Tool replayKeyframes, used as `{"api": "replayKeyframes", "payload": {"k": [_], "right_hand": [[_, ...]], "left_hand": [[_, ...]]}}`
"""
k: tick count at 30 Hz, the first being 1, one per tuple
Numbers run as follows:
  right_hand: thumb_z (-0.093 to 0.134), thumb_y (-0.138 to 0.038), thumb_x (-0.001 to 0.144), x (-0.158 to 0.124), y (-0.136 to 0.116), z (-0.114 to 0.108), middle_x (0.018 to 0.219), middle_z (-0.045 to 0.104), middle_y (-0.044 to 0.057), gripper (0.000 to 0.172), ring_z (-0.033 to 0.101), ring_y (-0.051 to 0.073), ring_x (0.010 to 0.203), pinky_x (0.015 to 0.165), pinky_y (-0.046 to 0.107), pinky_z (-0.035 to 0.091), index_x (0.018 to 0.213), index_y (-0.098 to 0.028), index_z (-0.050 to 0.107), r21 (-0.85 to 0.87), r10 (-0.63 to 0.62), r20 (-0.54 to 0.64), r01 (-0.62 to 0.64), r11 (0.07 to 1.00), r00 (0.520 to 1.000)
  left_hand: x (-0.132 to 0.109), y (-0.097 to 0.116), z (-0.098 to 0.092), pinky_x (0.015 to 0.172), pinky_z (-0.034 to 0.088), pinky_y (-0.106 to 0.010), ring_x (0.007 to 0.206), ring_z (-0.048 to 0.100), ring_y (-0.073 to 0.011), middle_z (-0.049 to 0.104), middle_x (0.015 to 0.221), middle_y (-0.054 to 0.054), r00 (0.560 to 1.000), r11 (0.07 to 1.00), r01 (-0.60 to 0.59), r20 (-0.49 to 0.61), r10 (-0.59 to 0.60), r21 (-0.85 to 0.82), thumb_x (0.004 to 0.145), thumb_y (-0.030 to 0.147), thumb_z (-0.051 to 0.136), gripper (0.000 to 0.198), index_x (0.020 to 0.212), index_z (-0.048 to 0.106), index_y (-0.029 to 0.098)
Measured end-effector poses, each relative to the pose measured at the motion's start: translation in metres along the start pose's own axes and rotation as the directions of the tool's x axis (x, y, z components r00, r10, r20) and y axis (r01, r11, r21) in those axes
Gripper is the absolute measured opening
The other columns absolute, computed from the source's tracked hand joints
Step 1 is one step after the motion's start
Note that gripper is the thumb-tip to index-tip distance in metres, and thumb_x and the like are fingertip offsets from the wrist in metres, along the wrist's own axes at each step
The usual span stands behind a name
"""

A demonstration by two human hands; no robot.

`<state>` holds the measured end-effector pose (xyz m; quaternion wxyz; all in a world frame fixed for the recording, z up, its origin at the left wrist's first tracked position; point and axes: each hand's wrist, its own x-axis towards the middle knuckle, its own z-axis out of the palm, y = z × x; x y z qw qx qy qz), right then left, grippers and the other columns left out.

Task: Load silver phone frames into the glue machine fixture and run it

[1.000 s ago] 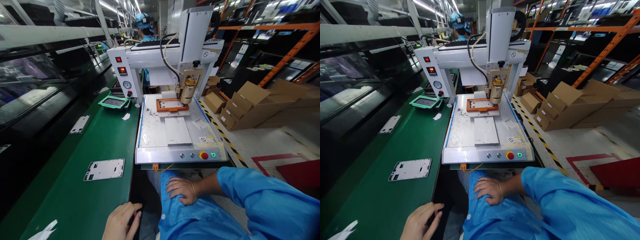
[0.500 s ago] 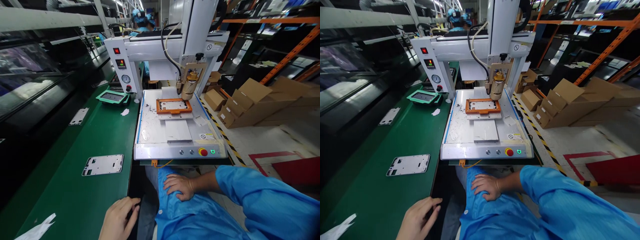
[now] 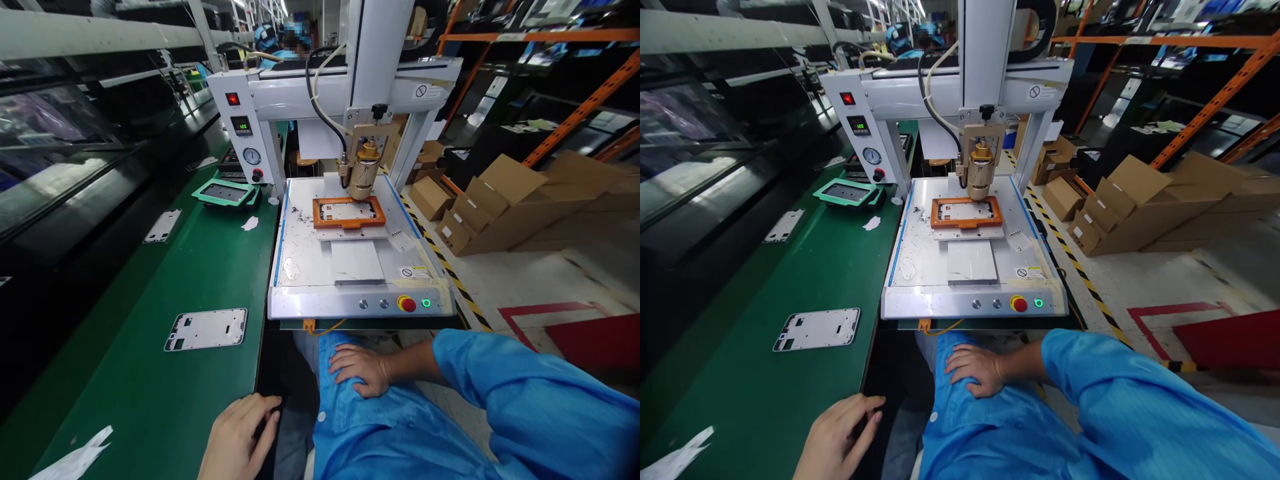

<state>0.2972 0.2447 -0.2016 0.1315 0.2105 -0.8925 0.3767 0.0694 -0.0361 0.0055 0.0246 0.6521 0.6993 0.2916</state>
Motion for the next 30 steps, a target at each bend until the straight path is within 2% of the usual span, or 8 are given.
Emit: {"api": "replayKeyframes", "payload": {"k": [9, 30], "right_hand": [[0.055, -0.04, 0.082, -0.0055, -0.0026, -0.0048, 0.133, 0.07, 0.009, 0.049, 0.062, 0.031, 0.129, 0.118, 0.056, 0.04, 0.128, -0.025, 0.063, -0.019, 0.023, -0.01, -0.023, 1.0, 1.0], [0.054, -0.04, 0.084, -0.0043, -0.0041, -0.0059, 0.132, 0.07, 0.009, 0.047, 0.062, 0.031, 0.129, 0.117, 0.057, 0.039, 0.127, -0.025, 0.063, -0.021, 0.031, -0.029, -0.032, 0.999, 0.999]], "left_hand": [[-0.0032, -0.0036, 0.0017, 0.064, 0.057, -0.024, 0.072, 0.072, -0.0145, 0.073, 0.084, 0.002, 1.0, 1.0, -0.007, 0.024, 0.006, 0.015, 0.106, 0.03, 0.052, 0.015, 0.113, 0.065, 0.027], [0.0, -0.0023, -0.0001, 0.063, 0.057, -0.024, 0.068, 0.071, -0.015, 0.073, 0.081, 0.001, 1.0, 1.0, -0.026, 0.005, 0.026, 0.004, 0.106, 0.03, 0.051, 0.016, 0.111, 0.066, 0.026]]}}
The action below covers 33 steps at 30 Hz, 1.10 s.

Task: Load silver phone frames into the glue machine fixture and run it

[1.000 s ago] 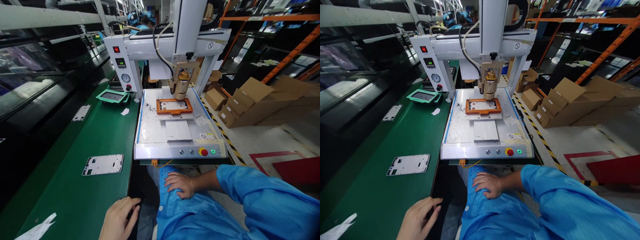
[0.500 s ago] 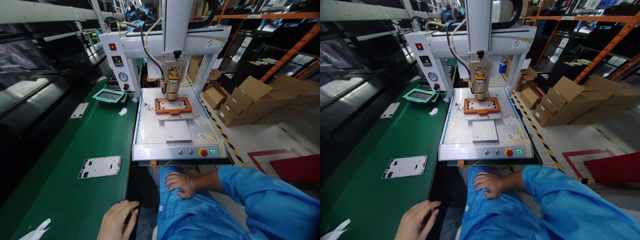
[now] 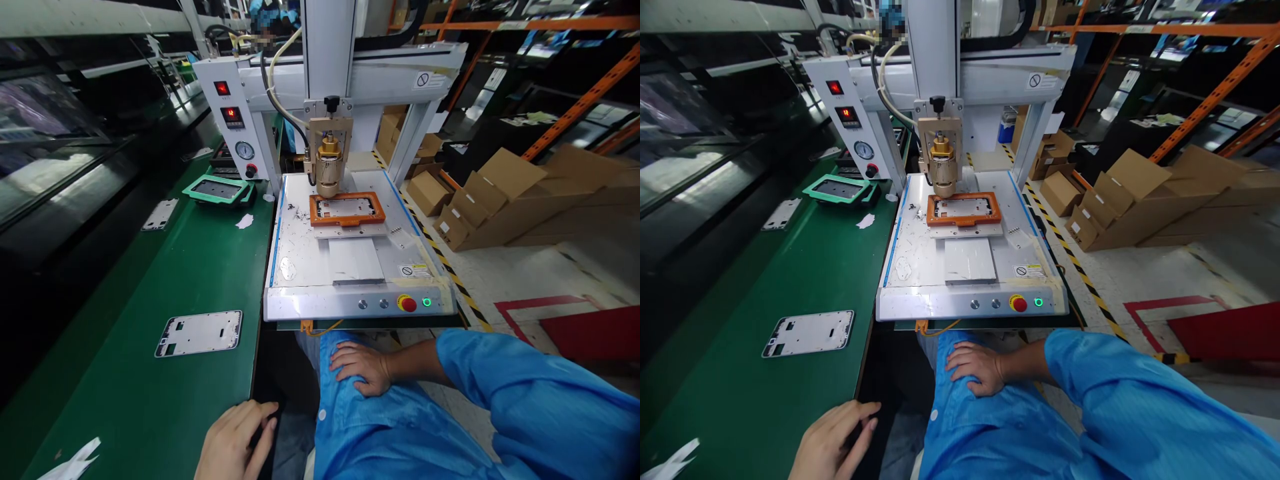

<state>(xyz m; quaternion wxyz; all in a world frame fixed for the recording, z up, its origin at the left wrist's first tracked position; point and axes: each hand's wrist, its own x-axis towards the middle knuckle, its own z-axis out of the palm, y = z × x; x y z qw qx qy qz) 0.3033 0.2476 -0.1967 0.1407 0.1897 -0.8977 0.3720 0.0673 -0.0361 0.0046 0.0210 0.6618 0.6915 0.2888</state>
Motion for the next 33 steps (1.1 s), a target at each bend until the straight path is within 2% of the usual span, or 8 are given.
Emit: {"api": "replayKeyframes", "payload": {"k": [14, 20, 25, 27, 29, 31, 33], "right_hand": [[0.055, -0.037, 0.083, 0.001, -0.001, -0.002, 0.132, 0.07, 0.01, 0.046, 0.062, 0.03, 0.127, 0.116, 0.056, 0.04, 0.126, -0.023, 0.062, -0.005, -0.013, -0.001, 0.013, 1.0, 1.0], [0.051, -0.039, 0.087, 0.004, -0.004, -0.007, 0.131, 0.07, 0.01, 0.043, 0.062, 0.03, 0.128, 0.116, 0.054, 0.04, 0.125, -0.022, 0.063, -0.029, -0.024, -0.011, 0.024, 0.999, 1.0], [0.05, -0.039, 0.087, 0.013, -0.013, -0.014, 0.126, 0.072, 0.011, 0.04, 0.065, 0.031, 0.12, 0.111, 0.055, 0.043, 0.12, -0.021, 0.063, -0.081, -0.043, -0.007, 0.042, 0.996, 0.999], [0.052, -0.036, 0.088, 0.025, -0.023, -0.016, 0.12, 0.074, 0.009, 0.034, 0.069, 0.028, 0.111, 0.104, 0.048, 0.048, 0.116, -0.023, 0.064, -0.095, -0.08, 0.025, 0.082, 0.992, 0.997], [0.054, -0.031, 0.09, 0.044, -0.038, -0.025, 0.112, 0.076, 0.005, 0.027, 0.07, 0.023, 0.099, 0.092, 0.04, 0.051, 0.113, -0.025, 0.065, -0.094, -0.13, 0.075, 0.136, 0.986, 0.989], [0.055, -0.028, 0.091, 0.067, -0.056, -0.045, 0.104, 0.076, 0.003, 0.024, 0.068, 0.021, 0.09, 0.08, 0.037, 0.05, 0.113, -0.027, 0.066, -0.131, -0.151, 0.075, 0.16, 0.978, 0.986], [0.058, -0.025, 0.092, 0.091, -0.074, -0.083, 0.095, 0.074, 0.002, 0.022, 0.066, 0.022, 0.084, 0.075, 0.038, 0.047, 0.112, -0.028, 0.067, -0.276, -0.141, -0.054, 0.121, 0.953, 0.988]], "left_hand": [[0.0, 0.0, 0.0, 0.063, 0.057, -0.024, 0.068, 0.071, -0.0141, 0.073, 0.081, 0.001, 1.0, 1.0, 0.005, -0.001, -0.005, 0.002, 0.106, 0.031, 0.051, 0.016, 0.111, 0.065, 0.026], [-0.004, -0.002, 0.002, 0.061, 0.055, -0.024, 0.068, 0.071, -0.0145, 0.072, 0.081, 0.0, 0.999, 1.0, 0.028, 0.017, -0.028, -0.005, 0.105, 0.031, 0.053, 0.015, 0.111, 0.066, 0.026], [-0.003, -0.002, 0.002, 0.063, 0.056, -0.024, 0.07, 0.071, -0.0138, 0.072, 0.082, 0.002, 0.999, 1.0, 0.029, 0.02, -0.028, -0.006, 0.105, 0.031, 0.054, 0.014, 0.111, 0.065, 0.026], [-0.002, 0.0, 0.001, 0.062, 0.055, -0.024, 0.069, 0.07, -0.0135, 0.072, 0.082, 0.002, 0.999, 1.0, 0.03, 0.015, -0.03, -0.004, 0.106, 0.031, 0.053, 0.014, 0.111, 0.065, 0.027], [-0.001, 0.001, -0.001, 0.061, 0.054, -0.024, 0.067, 0.069, -0.0133, 0.071, 0.081, 0.003, 1.0, 1.0, 0.027, 0.009, -0.027, -0.003, 0.106, 0.031, 0.052, 0.014, 0.111, 0.065, 0.027], [0.0, 0.003, -0.002, 0.06, 0.053, -0.025, 0.065, 0.068, -0.0132, 0.07, 0.078, 0.003, 0.999, 1.0, 0.03, 0.013, -0.03, -0.003, 0.106, 0.03, 0.051, 0.015, 0.111, 0.065, 0.027], [0.0, 0.004, -0.003, 0.06, 0.053, -0.026, 0.063, 0.067, -0.0133, 0.069, 0.077, 0.003, 0.999, 0.999, 0.034, 0.014, -0.034, -0.004, 0.106, 0.029, 0.052, 0.014, 0.111, 0.065, 0.026]]}}
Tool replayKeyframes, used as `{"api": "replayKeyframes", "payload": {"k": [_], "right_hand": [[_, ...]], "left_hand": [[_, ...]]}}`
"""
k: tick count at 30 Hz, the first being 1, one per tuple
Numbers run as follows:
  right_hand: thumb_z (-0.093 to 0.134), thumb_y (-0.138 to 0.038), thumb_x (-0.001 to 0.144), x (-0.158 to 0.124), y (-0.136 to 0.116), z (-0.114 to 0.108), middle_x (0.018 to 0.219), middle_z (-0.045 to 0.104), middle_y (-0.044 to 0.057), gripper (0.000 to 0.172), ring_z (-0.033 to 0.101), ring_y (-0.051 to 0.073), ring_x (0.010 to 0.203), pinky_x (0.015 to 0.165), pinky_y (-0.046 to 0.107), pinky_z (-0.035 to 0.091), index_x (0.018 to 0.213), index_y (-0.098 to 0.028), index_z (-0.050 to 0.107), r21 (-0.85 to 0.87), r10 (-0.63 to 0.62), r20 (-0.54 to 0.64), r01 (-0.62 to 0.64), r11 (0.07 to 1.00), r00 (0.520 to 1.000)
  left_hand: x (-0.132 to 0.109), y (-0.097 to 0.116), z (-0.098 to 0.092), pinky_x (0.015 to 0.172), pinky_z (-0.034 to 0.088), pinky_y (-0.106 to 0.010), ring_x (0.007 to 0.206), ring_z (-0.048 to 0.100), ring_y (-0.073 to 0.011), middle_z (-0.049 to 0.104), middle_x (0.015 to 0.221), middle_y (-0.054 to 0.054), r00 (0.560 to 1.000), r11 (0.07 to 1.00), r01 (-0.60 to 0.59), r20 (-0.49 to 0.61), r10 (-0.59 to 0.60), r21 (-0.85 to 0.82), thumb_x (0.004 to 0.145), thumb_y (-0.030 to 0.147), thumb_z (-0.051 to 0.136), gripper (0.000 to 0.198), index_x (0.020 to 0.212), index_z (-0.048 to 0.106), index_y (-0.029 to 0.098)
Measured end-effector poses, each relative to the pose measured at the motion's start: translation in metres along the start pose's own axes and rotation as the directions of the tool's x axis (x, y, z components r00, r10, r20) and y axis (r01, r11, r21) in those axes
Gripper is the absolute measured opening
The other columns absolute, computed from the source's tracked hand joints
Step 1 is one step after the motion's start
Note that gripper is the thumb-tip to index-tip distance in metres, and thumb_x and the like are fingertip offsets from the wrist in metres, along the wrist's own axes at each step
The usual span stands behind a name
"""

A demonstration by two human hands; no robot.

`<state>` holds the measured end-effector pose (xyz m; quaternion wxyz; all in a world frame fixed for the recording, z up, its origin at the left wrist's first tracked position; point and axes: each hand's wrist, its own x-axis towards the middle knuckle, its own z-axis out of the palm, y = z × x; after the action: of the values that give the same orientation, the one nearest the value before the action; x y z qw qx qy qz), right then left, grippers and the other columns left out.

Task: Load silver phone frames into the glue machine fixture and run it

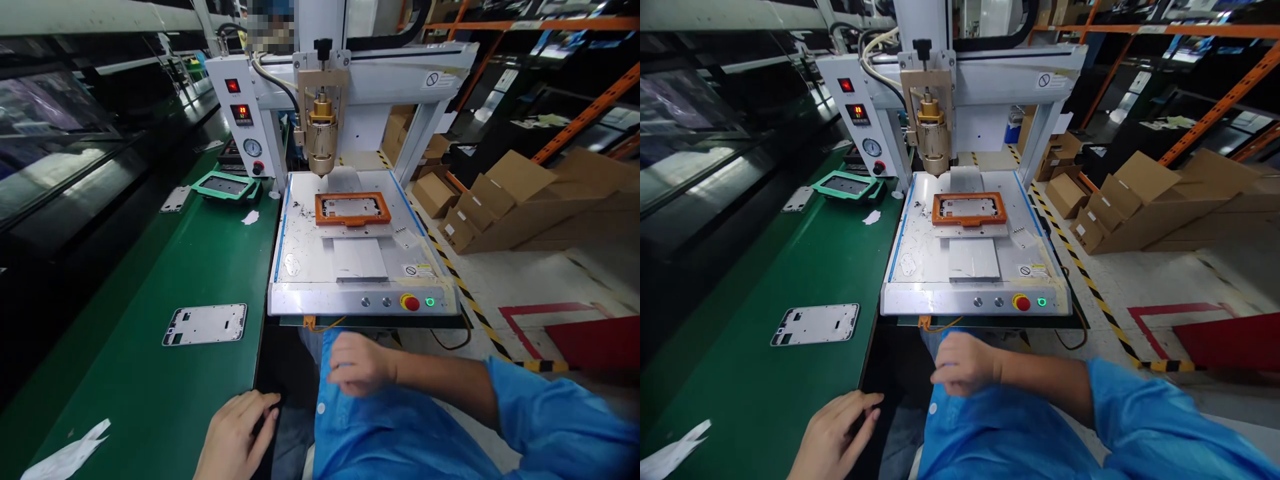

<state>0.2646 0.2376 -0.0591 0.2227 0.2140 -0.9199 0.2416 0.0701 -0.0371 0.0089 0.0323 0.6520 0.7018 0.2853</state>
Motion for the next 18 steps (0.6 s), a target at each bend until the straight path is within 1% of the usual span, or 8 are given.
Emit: {"api": "replayKeyframes", "payload": {"k": [2, 4, 5, 6, 8, 11, 15, 18], "right_hand": [[0.062, -0.021, 0.091, 0.023, 0.005, -0.052, 0.087, 0.071, 0.0, 0.016, 0.063, 0.022, 0.08, 0.074, 0.038, 0.045, 0.105, -0.028, 0.067, -0.23, 0.062, -0.221, -0.114, 0.967, 0.973], [0.067, -0.018, 0.091, 0.038, 0.02, -0.106, 0.084, 0.069, 0.001, 0.008, 0.061, 0.022, 0.081, 0.076, 0.04, 0.044, 0.096, -0.025, 0.066, -0.402, 0.146, -0.396, -0.313, 0.861, 0.907], [0.07, -0.021, 0.092, 0.041, 0.029, -0.131, 0.083, 0.069, 0.003, 0.004, 0.06, 0.023, 0.081, 0.076, 0.041, 0.043, 0.093, -0.023, 0.066, -0.464, 0.186, -0.449, -0.406, 0.788, 0.874], [0.071, -0.026, 0.094, 0.042, 0.039, -0.152, 0.084, 0.069, 0.005, 0.007, 0.059, 0.024, 0.082, 0.076, 0.041, 0.042, 0.091, -0.021, 0.067, -0.513, 0.226, -0.482, -0.481, 0.711, 0.847], [0.072, -0.036, 0.096, 0.039, 0.058, -0.181, 0.086, 0.07, 0.008, 0.018, 0.058, 0.026, 0.084, 0.075, 0.041, 0.038, 0.092, -0.019, 0.07, -0.605, 0.286, -0.474, -0.544, 0.581, 0.833], [0.067, -0.04, 0.1, 0.032, 0.076, -0.194, 0.087, 0.072, 0.007, 0.023, 0.055, 0.026, 0.085, 0.074, 0.04, 0.032, 0.095, -0.019, 0.075, -0.726, 0.337, -0.321, -0.458, 0.512, 0.885], [0.06, -0.032, 0.104, 0.028, 0.081, -0.189, 0.078, 0.071, 0.006, 0.026, 0.051, 0.023, 0.079, 0.072, 0.04, 0.028, 0.089, -0.021, 0.077, -0.814, 0.307, -0.182, -0.318, 0.486, 0.934], [0.058, -0.029, 0.105, 0.03, 0.083, -0.195, 0.073, 0.07, 0.004, 0.029, 0.049, 0.021, 0.074, 0.071, 0.04, 0.028, 0.083, -0.022, 0.076, -0.836, 0.277, -0.1, -0.232, 0.497, 0.956]], "left_hand": [[0.0, 0.0, 0.0, 0.061, 0.053, -0.026, 0.064, 0.067, -0.0133, 0.069, 0.078, 0.003, 1.0, 1.0, 0.003, 0.0, -0.003, -0.003, 0.105, 0.028, 0.053, 0.013, 0.111, 0.064, 0.026], [0.0, 0.0, 0.0, 0.061, 0.053, -0.026, 0.065, 0.067, -0.0134, 0.07, 0.079, 0.003, 1.0, 1.0, 0.002, -0.001, -0.002, -0.004, 0.105, 0.027, 0.053, 0.013, 0.111, 0.064, 0.026], [0.001, 0.0, 0.001, 0.061, 0.053, -0.026, 0.065, 0.068, -0.0135, 0.07, 0.079, 0.003, 1.0, 1.0, 0.0, -0.001, 0.0, -0.005, 0.105, 0.027, 0.052, 0.013, 0.111, 0.064, 0.026], [0.001, 0.0, 0.001, 0.061, 0.053, -0.025, 0.066, 0.068, -0.0135, 0.07, 0.079, 0.003, 1.0, 1.0, -0.002, -0.001, 0.002, -0.006, 0.105, 0.026, 0.052, 0.013, 0.11, 0.065, 0.026], [0.001, 0.0, 0.001, 0.062, 0.053, -0.025, 0.067, 0.069, -0.0137, 0.07, 0.079, 0.002, 1.0, 1.0, -0.003, -0.004, 0.003, -0.003, 0.106, 0.027, 0.052, 0.014, 0.111, 0.065, 0.026], [0.0, -0.001, 0.002, 0.062, 0.054, -0.026, 0.066, 0.069, -0.0142, 0.068, 0.076, 0.003, 1.0, 1.0, 0.011, 0.001, -0.011, 0.007, 0.106, 0.028, 0.051, 0.015, 0.11, 0.065, 0.026], [-0.002, -0.001, 0.003, 0.063, 0.054, -0.027, 0.067, 0.069, -0.0146, 0.067, 0.076, 0.002, 0.999, 1.0, 0.028, 0.019, -0.028, 0.008, 0.105, 0.028, 0.053, 0.014, 0.111, 0.066, 0.026], [-0.002, -0.001, 0.003, 0.063, 0.053, -0.027, 0.065, 0.067, -0.0141, 0.065, 0.074, 0.003, 0.999, 0.999, 0.038, 0.022, -0.038, -0.003, 0.105, 0.027, 0.054, 0.013, 0.112, 0.065, 0.026]]}}
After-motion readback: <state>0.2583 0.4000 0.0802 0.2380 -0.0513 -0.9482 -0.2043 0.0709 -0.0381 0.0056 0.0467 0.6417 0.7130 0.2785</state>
